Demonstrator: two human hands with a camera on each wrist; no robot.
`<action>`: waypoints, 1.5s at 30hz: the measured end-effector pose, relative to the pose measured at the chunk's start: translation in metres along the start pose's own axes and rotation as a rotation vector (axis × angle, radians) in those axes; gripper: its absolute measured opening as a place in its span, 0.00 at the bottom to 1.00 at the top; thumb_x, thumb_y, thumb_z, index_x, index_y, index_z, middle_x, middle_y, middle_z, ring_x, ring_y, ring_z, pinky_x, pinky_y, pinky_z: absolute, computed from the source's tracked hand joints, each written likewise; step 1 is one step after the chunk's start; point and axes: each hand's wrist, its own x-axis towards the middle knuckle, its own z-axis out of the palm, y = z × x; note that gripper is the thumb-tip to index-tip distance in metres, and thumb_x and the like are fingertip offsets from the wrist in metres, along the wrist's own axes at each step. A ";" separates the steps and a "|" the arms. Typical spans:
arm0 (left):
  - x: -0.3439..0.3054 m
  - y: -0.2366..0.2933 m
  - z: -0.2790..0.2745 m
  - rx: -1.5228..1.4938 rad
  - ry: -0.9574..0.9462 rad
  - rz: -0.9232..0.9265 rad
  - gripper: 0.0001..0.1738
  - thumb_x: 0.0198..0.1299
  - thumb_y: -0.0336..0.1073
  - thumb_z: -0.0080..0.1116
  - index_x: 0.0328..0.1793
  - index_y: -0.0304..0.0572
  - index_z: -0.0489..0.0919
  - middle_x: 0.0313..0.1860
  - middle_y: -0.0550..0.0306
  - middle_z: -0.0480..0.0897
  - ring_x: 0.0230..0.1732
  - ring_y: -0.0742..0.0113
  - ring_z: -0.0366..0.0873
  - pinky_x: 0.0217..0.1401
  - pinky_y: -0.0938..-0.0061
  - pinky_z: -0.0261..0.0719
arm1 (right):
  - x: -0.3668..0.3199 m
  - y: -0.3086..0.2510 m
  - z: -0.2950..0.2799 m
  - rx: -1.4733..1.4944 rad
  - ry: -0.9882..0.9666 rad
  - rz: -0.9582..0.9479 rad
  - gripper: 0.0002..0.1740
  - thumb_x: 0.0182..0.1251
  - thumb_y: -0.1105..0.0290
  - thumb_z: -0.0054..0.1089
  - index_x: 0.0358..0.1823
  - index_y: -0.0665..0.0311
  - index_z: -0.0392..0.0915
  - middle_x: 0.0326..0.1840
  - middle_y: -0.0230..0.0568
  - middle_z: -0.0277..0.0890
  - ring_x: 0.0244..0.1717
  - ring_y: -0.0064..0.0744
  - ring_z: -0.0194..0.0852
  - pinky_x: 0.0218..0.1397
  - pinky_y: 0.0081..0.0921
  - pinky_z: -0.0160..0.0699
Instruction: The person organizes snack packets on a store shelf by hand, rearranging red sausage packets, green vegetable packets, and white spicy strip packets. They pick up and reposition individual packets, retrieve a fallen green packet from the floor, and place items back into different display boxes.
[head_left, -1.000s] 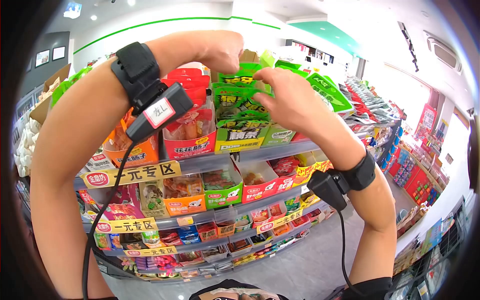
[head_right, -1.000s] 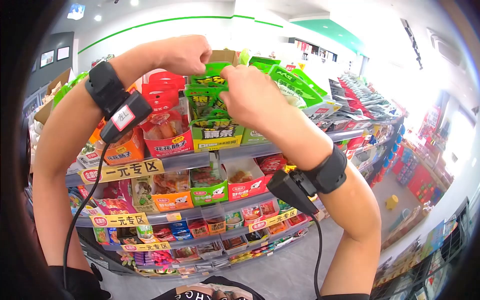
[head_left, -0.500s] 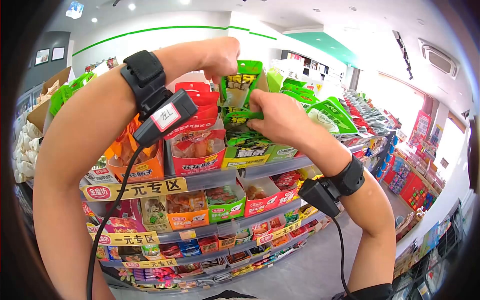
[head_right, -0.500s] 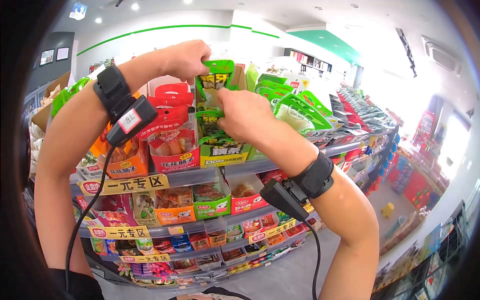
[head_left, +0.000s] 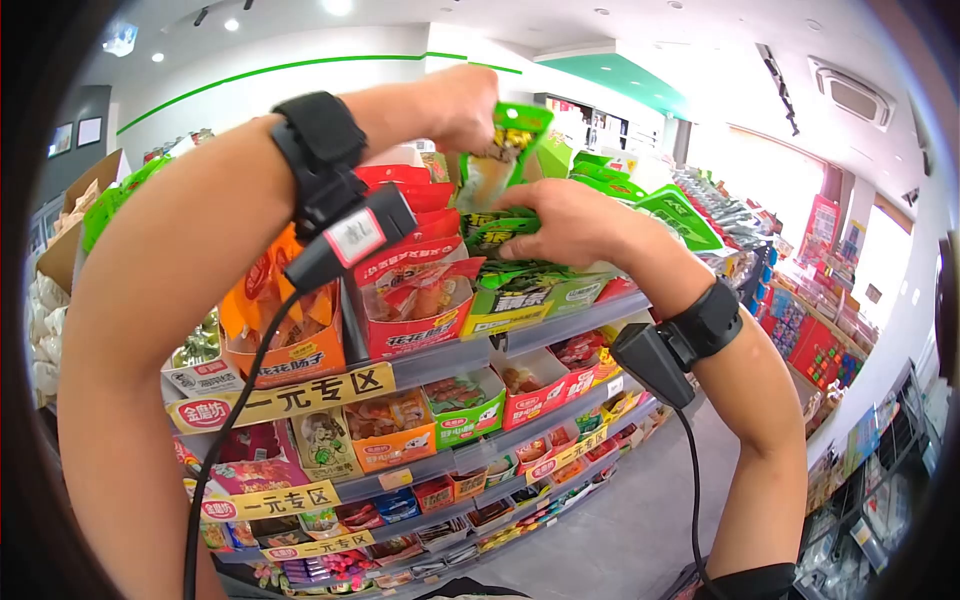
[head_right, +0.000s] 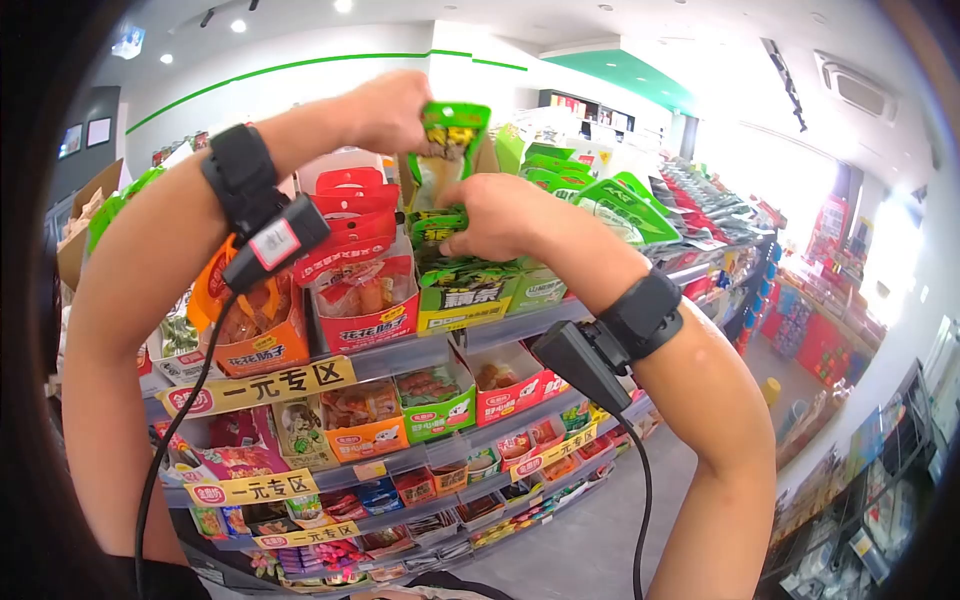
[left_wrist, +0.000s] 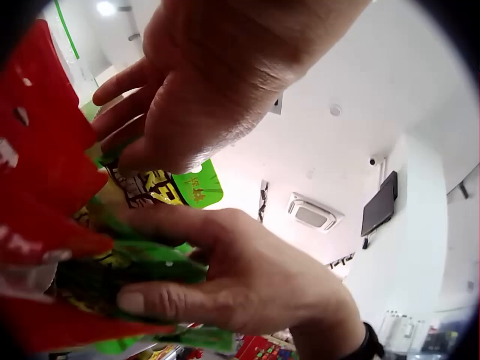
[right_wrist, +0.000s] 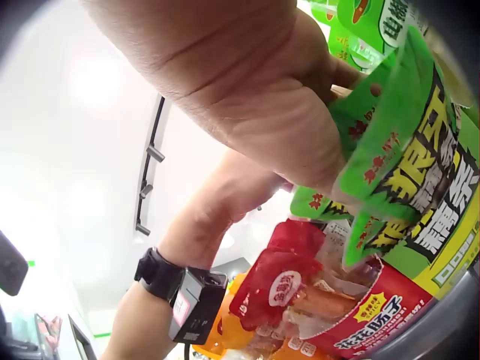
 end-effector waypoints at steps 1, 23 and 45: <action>0.001 -0.003 -0.002 -0.025 0.006 -0.012 0.09 0.41 0.28 0.54 0.29 0.34 0.80 0.22 0.46 0.81 0.23 0.59 0.80 0.25 0.69 0.78 | 0.003 -0.001 0.005 -0.023 0.020 0.029 0.25 0.49 0.58 0.64 0.49 0.61 0.75 0.44 0.51 0.76 0.47 0.46 0.73 0.51 0.35 0.71; -0.002 -0.023 -0.023 -0.802 0.317 -0.179 0.13 0.51 0.41 0.61 0.41 0.45 0.79 0.33 0.64 0.79 0.32 0.79 0.72 0.33 0.83 0.68 | 0.017 0.016 -0.087 0.101 0.626 -0.120 0.10 0.50 0.71 0.61 0.36 0.64 0.79 0.25 0.43 0.79 0.28 0.34 0.77 0.36 0.30 0.72; -0.043 0.079 -0.036 -1.254 0.306 -0.295 0.18 0.41 0.26 0.66 0.42 0.33 0.77 0.33 0.51 0.81 0.32 0.64 0.81 0.39 0.67 0.81 | 0.028 0.028 -0.120 0.785 0.551 -0.267 0.08 0.50 0.76 0.63 0.33 0.71 0.80 0.24 0.35 0.77 0.24 0.22 0.72 0.28 0.22 0.72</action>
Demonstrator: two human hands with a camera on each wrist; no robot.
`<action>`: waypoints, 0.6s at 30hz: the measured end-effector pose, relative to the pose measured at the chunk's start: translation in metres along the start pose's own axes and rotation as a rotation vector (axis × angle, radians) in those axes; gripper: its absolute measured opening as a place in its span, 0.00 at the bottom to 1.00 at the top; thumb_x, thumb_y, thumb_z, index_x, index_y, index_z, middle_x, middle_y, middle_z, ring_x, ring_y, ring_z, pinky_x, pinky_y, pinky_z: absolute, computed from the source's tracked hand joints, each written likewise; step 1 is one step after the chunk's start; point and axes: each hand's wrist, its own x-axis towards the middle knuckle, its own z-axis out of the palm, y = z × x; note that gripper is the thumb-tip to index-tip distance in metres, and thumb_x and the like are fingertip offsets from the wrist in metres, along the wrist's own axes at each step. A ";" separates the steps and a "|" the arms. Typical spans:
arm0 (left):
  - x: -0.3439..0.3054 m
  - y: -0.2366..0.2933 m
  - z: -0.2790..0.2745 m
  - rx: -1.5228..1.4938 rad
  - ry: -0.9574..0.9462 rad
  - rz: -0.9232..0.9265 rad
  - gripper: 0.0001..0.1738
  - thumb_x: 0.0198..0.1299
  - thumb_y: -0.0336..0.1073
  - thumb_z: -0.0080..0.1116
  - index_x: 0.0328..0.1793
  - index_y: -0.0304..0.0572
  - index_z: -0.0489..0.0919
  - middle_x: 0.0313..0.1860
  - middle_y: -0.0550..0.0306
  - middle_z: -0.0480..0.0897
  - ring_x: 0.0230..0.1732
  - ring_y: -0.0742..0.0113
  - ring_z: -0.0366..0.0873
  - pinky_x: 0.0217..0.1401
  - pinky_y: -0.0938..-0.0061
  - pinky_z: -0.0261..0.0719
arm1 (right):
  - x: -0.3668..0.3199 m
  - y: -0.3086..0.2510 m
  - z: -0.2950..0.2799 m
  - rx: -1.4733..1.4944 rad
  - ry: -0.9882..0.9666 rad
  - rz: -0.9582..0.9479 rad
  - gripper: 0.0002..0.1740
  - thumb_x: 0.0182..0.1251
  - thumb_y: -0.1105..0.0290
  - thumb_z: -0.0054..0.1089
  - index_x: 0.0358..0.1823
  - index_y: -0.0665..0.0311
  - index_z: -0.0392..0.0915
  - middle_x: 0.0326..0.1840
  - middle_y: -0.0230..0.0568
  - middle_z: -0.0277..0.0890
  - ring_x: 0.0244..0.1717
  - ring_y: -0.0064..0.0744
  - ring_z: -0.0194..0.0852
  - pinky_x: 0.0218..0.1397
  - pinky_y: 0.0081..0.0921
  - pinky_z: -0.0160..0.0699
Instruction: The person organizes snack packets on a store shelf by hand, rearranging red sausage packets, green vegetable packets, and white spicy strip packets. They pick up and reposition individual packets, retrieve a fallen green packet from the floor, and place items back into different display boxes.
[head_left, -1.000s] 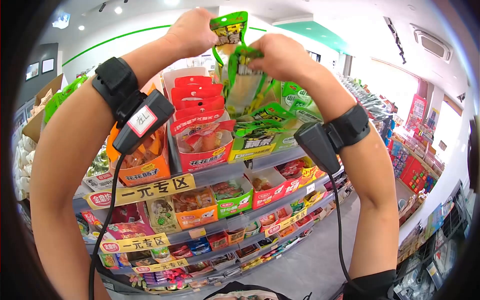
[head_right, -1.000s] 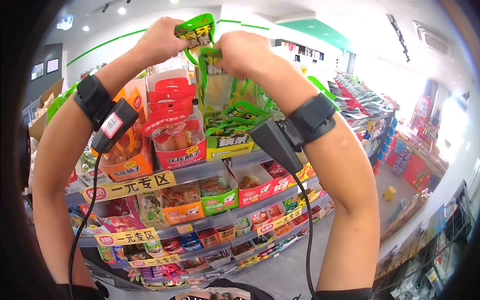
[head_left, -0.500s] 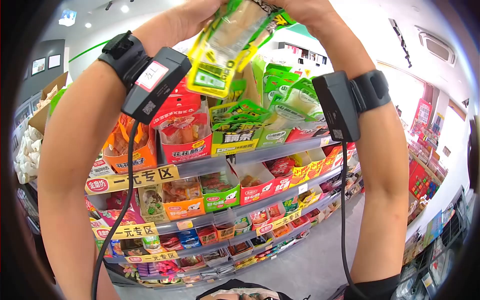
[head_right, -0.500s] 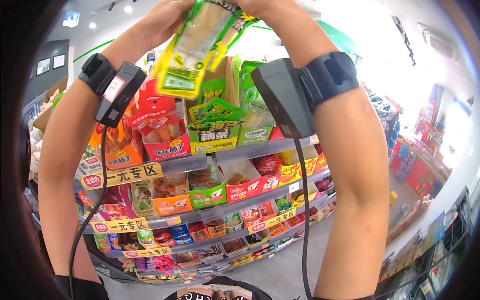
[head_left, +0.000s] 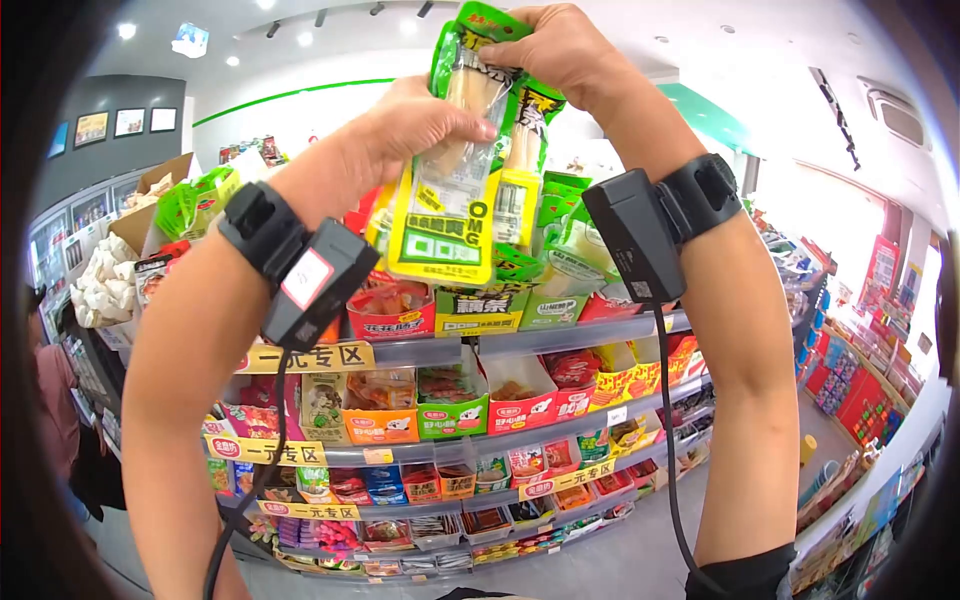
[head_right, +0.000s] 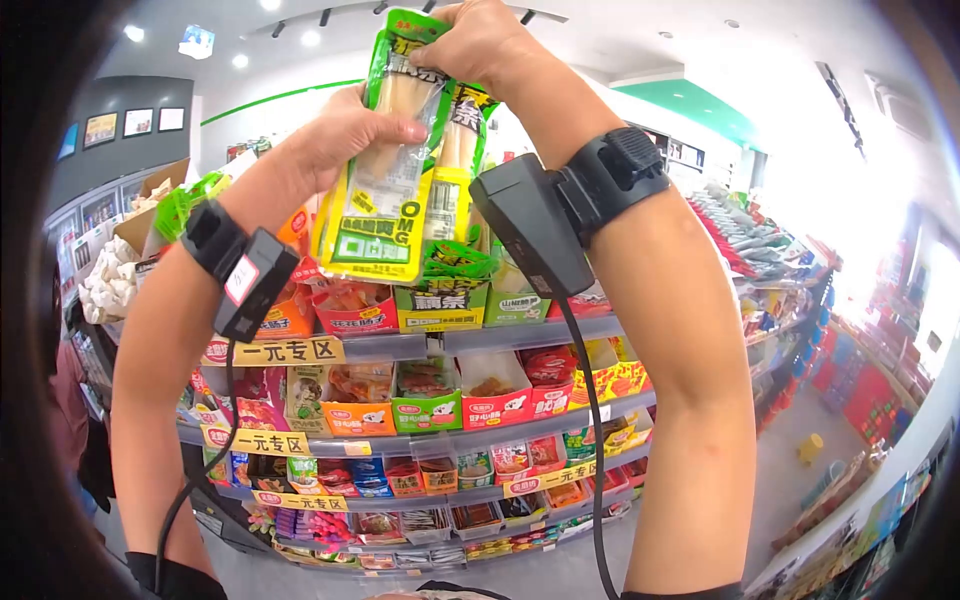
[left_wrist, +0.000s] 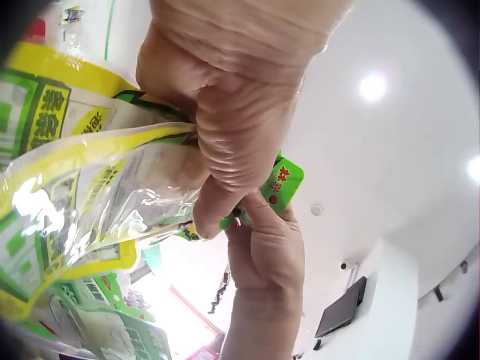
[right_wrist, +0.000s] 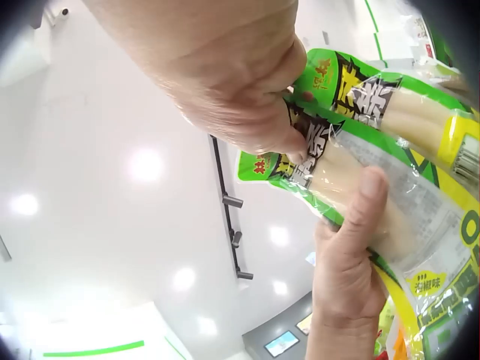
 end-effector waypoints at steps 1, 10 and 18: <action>-0.006 0.000 0.003 -0.028 0.047 0.012 0.17 0.42 0.25 0.66 0.42 0.32 0.77 0.33 0.51 0.81 0.32 0.63 0.81 0.38 0.67 0.81 | 0.001 -0.002 0.002 -0.040 -0.009 -0.040 0.13 0.47 0.74 0.65 0.36 0.71 0.79 0.26 0.39 0.78 0.27 0.24 0.74 0.31 0.22 0.74; -0.005 0.026 -0.011 -0.311 0.380 0.160 0.16 0.45 0.22 0.62 0.42 0.25 0.75 0.36 0.45 0.80 0.32 0.57 0.81 0.36 0.63 0.83 | -0.002 0.015 0.003 -0.322 0.575 -0.395 0.36 0.52 0.57 0.64 0.59 0.70 0.63 0.49 0.50 0.73 0.43 0.34 0.74 0.46 0.26 0.72; -0.032 0.029 0.014 -0.504 0.265 0.187 0.14 0.49 0.24 0.60 0.43 0.27 0.74 0.38 0.47 0.80 0.35 0.58 0.81 0.39 0.65 0.82 | -0.117 0.010 0.018 0.459 0.220 -0.019 0.26 0.62 0.62 0.55 0.55 0.73 0.65 0.40 0.44 0.75 0.36 0.24 0.74 0.39 0.23 0.74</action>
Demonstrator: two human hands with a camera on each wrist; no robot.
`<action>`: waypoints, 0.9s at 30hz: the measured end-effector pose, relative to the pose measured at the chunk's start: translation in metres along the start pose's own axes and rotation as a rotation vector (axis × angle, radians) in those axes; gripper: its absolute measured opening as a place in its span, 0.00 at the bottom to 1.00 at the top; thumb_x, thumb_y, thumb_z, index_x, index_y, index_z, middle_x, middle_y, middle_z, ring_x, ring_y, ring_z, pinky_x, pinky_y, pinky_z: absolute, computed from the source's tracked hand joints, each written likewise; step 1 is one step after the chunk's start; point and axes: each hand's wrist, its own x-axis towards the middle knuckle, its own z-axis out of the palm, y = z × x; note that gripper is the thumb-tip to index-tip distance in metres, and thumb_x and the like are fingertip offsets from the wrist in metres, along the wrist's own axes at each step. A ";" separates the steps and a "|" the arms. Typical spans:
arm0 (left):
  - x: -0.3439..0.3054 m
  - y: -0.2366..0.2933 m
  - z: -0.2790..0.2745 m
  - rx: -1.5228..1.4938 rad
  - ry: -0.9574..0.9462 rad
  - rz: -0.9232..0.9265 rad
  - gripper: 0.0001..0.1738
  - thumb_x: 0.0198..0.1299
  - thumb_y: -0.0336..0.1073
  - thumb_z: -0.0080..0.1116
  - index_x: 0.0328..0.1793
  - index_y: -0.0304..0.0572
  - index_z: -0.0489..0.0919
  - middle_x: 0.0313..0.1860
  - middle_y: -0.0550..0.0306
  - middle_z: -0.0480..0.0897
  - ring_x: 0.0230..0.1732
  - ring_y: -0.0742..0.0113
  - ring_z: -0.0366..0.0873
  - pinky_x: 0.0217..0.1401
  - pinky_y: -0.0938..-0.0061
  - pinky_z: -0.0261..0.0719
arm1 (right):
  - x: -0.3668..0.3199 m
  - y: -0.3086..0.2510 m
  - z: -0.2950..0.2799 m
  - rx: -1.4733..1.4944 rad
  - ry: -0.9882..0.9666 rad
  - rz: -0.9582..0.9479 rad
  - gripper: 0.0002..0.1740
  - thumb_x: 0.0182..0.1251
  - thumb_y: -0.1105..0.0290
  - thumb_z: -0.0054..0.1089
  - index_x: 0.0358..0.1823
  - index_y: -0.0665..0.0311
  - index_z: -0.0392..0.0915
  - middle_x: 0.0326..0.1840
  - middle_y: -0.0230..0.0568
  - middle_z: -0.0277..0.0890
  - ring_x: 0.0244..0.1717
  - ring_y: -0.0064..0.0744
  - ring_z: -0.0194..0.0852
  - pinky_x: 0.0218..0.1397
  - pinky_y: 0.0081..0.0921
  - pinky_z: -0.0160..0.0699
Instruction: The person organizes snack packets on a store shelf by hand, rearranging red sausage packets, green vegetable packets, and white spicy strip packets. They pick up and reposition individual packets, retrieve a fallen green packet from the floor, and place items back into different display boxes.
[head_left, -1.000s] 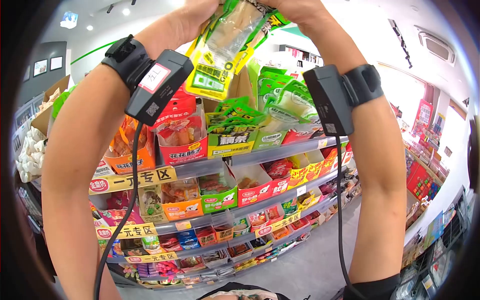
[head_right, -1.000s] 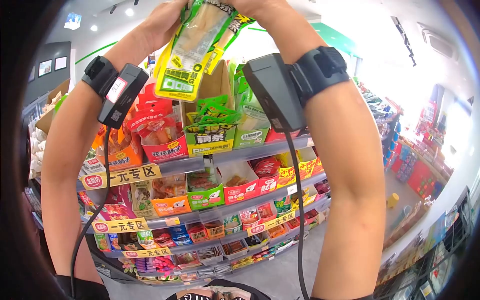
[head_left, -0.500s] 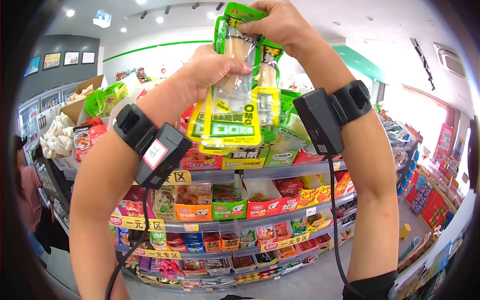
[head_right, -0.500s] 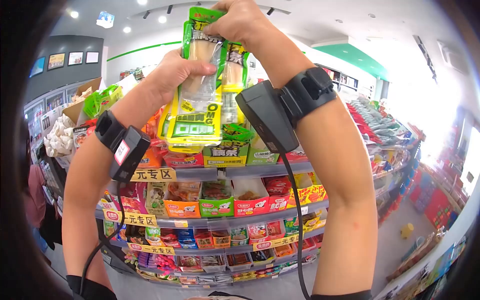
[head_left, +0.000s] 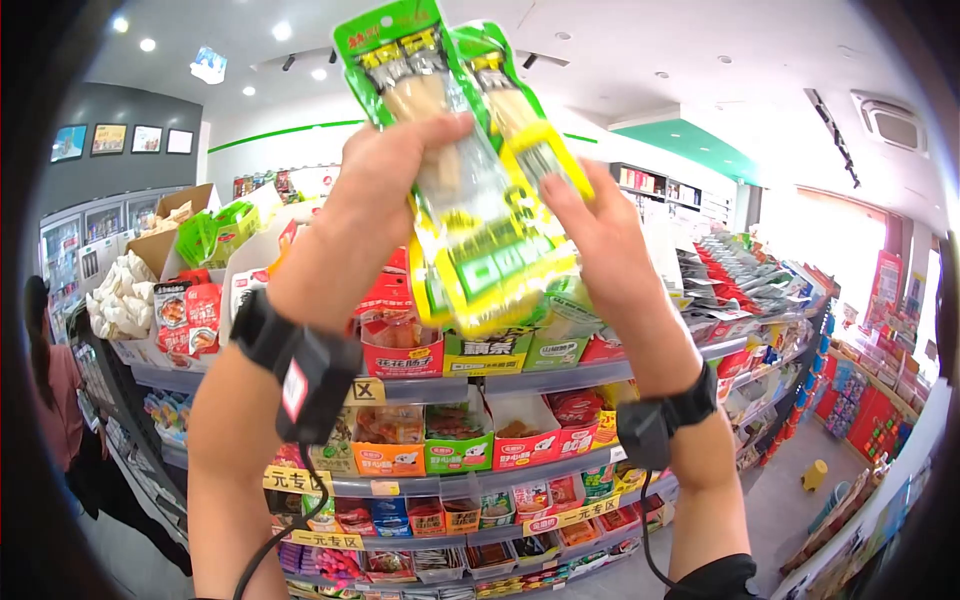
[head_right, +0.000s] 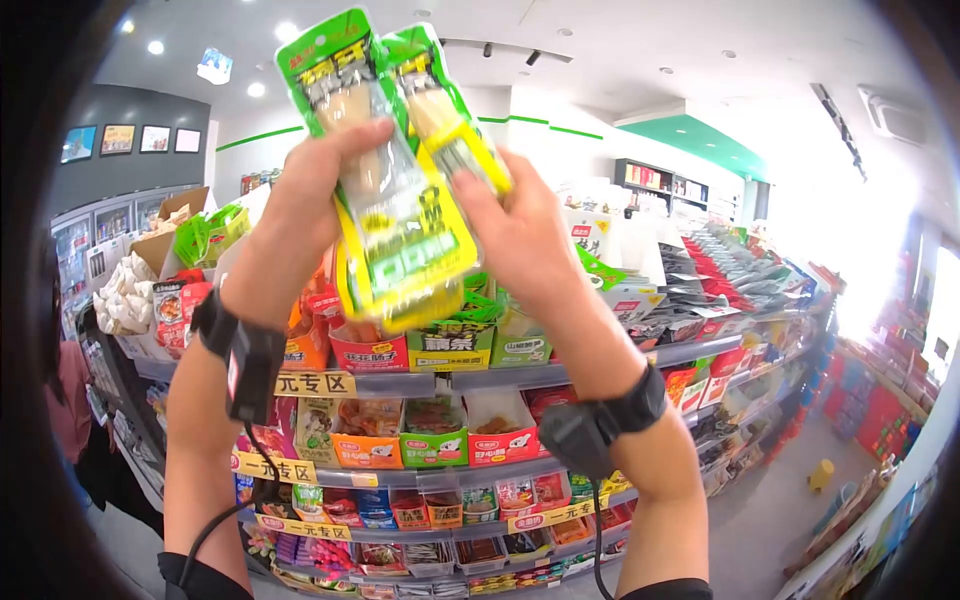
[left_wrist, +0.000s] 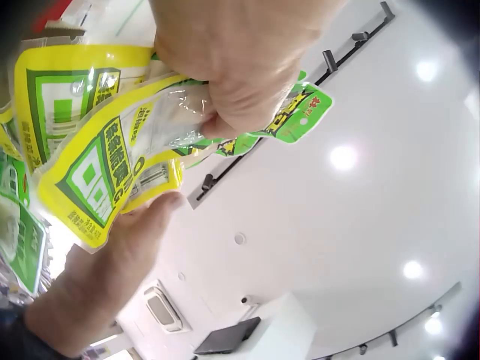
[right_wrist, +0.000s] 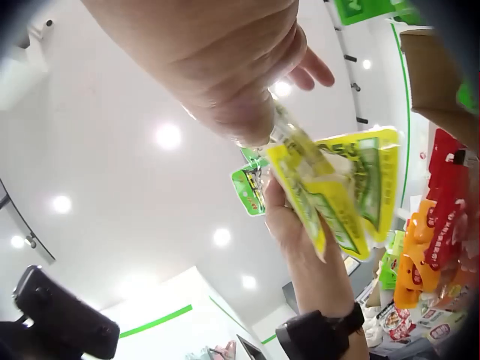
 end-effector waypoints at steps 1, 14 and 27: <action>-0.016 -0.004 0.007 -0.002 -0.008 -0.056 0.14 0.52 0.27 0.57 0.45 0.29 0.73 0.39 0.49 0.80 0.37 0.60 0.80 0.42 0.66 0.81 | -0.016 -0.004 -0.004 0.042 0.021 0.060 0.24 0.62 0.64 0.54 0.54 0.73 0.66 0.39 0.42 0.76 0.35 0.22 0.73 0.37 0.22 0.74; -0.214 -0.136 0.004 -0.445 0.030 -0.647 0.22 0.50 0.23 0.56 0.53 0.33 0.70 0.46 0.53 0.78 0.46 0.65 0.77 0.50 0.70 0.76 | -0.240 0.007 -0.054 -0.125 -0.198 0.436 0.33 0.52 0.76 0.61 0.60 0.66 0.59 0.54 0.40 0.65 0.49 0.22 0.65 0.50 0.22 0.67; -0.246 -0.222 -0.007 -0.486 0.056 -1.140 0.19 0.51 0.25 0.56 0.52 0.34 0.72 0.45 0.49 0.79 0.44 0.59 0.79 0.51 0.65 0.77 | -0.273 -0.001 -0.072 -0.729 -0.536 0.214 0.14 0.41 0.67 0.66 0.34 0.54 0.81 0.61 0.47 0.63 0.60 0.50 0.57 0.61 0.40 0.56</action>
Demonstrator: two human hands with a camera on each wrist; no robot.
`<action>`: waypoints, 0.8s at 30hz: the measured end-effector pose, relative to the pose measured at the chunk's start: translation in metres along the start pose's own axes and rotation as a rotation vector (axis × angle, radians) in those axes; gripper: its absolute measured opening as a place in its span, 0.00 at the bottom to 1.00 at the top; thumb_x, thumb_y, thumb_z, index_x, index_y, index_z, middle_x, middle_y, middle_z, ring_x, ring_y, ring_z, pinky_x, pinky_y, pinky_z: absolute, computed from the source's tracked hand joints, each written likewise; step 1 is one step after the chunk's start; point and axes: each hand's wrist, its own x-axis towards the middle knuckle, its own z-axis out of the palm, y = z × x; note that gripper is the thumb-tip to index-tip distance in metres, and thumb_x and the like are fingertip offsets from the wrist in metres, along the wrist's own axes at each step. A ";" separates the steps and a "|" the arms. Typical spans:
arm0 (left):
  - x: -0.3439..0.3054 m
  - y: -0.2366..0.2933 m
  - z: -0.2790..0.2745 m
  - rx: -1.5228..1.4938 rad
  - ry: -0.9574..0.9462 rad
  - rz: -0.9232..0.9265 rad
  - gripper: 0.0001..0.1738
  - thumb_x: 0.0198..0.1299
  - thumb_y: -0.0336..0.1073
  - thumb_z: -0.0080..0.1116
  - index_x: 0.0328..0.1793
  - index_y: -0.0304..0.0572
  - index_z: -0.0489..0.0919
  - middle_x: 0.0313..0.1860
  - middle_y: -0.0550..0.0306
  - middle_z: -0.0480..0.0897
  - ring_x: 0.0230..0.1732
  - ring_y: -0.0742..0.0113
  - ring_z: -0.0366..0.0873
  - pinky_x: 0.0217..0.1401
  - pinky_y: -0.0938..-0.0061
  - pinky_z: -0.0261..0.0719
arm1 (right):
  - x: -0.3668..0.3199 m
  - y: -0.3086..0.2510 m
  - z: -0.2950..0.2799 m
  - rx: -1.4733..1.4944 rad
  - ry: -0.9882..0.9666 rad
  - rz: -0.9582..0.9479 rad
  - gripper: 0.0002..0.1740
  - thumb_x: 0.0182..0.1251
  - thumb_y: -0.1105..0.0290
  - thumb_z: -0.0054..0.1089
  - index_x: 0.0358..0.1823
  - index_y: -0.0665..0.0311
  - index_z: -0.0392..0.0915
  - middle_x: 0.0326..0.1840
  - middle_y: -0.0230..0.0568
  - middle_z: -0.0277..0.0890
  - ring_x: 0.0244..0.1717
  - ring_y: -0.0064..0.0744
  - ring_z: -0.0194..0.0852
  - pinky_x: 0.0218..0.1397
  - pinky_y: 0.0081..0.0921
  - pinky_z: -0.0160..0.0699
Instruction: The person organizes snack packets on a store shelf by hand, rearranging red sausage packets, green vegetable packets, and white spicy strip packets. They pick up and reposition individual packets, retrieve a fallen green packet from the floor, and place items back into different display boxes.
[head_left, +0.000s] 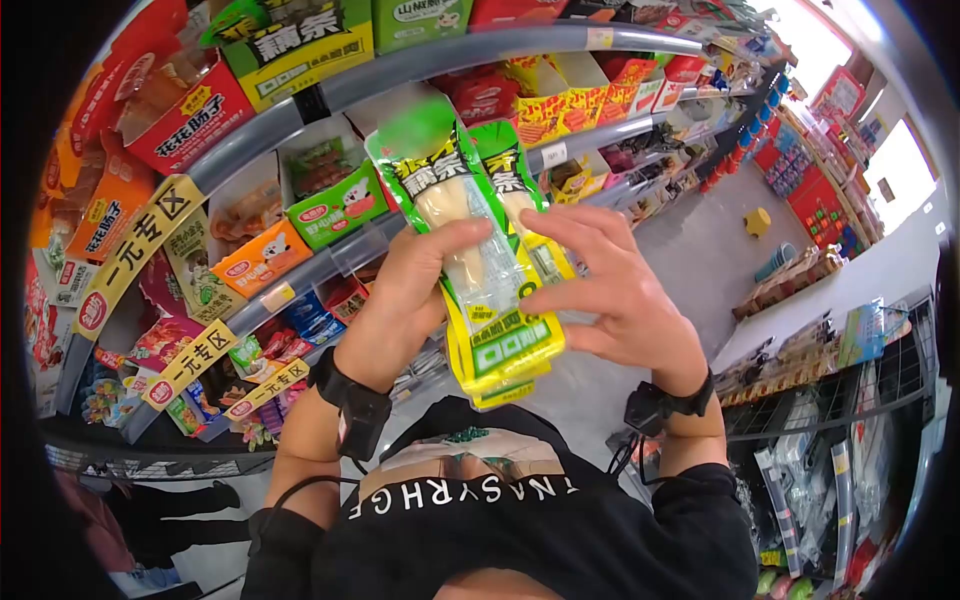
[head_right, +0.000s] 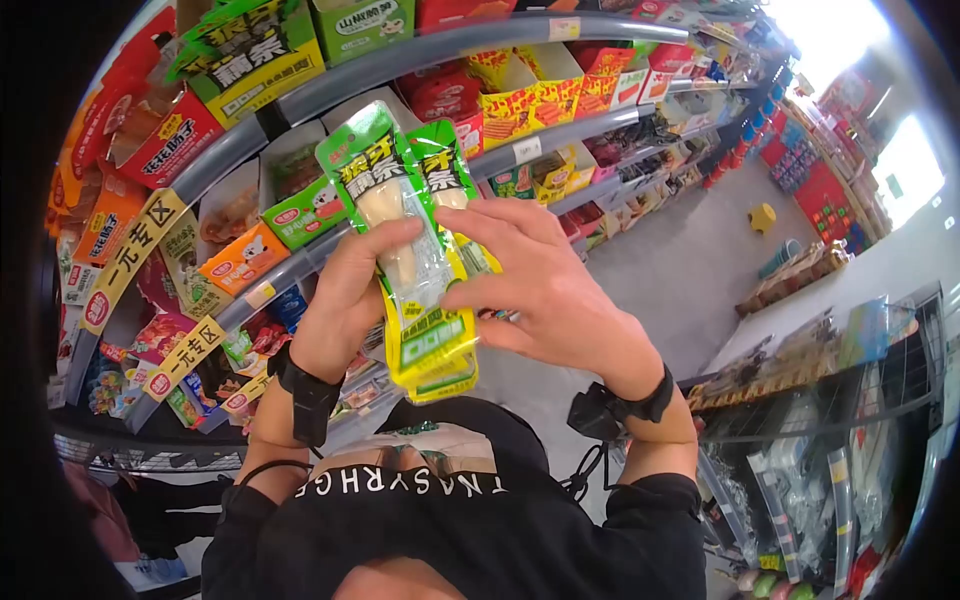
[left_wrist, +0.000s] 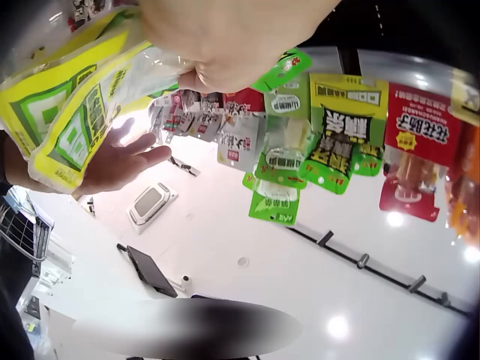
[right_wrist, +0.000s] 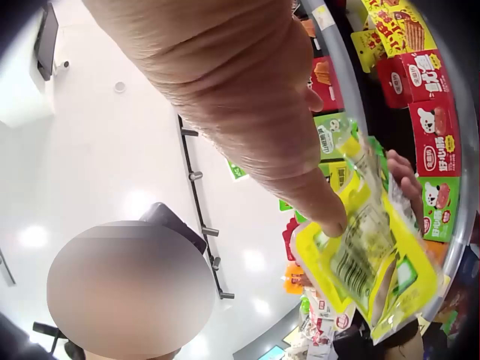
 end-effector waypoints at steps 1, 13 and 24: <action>0.002 -0.003 -0.002 0.014 0.009 0.020 0.20 0.51 0.25 0.56 0.52 0.34 0.72 0.46 0.49 0.79 0.45 0.59 0.79 0.51 0.65 0.76 | 0.000 0.003 0.005 0.010 0.045 0.054 0.13 0.41 0.67 0.66 0.33 0.56 0.80 0.61 0.47 0.64 0.59 0.48 0.58 0.60 0.39 0.57; -0.015 -0.005 -0.020 -0.030 -0.135 0.237 0.29 0.61 0.53 0.50 0.58 0.37 0.68 0.51 0.54 0.76 0.49 0.66 0.76 0.51 0.71 0.75 | 0.023 0.040 0.092 0.739 0.380 0.638 0.31 0.49 0.75 0.66 0.53 0.68 0.58 0.46 0.44 0.69 0.46 0.29 0.70 0.49 0.25 0.69; -0.022 0.010 -0.038 -0.047 -0.121 0.135 0.29 0.51 0.30 0.61 0.59 0.32 0.65 0.53 0.51 0.74 0.52 0.62 0.74 0.55 0.69 0.73 | 0.037 0.035 0.095 0.859 0.403 0.553 0.39 0.52 0.82 0.60 0.64 0.68 0.50 0.49 0.45 0.69 0.51 0.27 0.69 0.53 0.24 0.69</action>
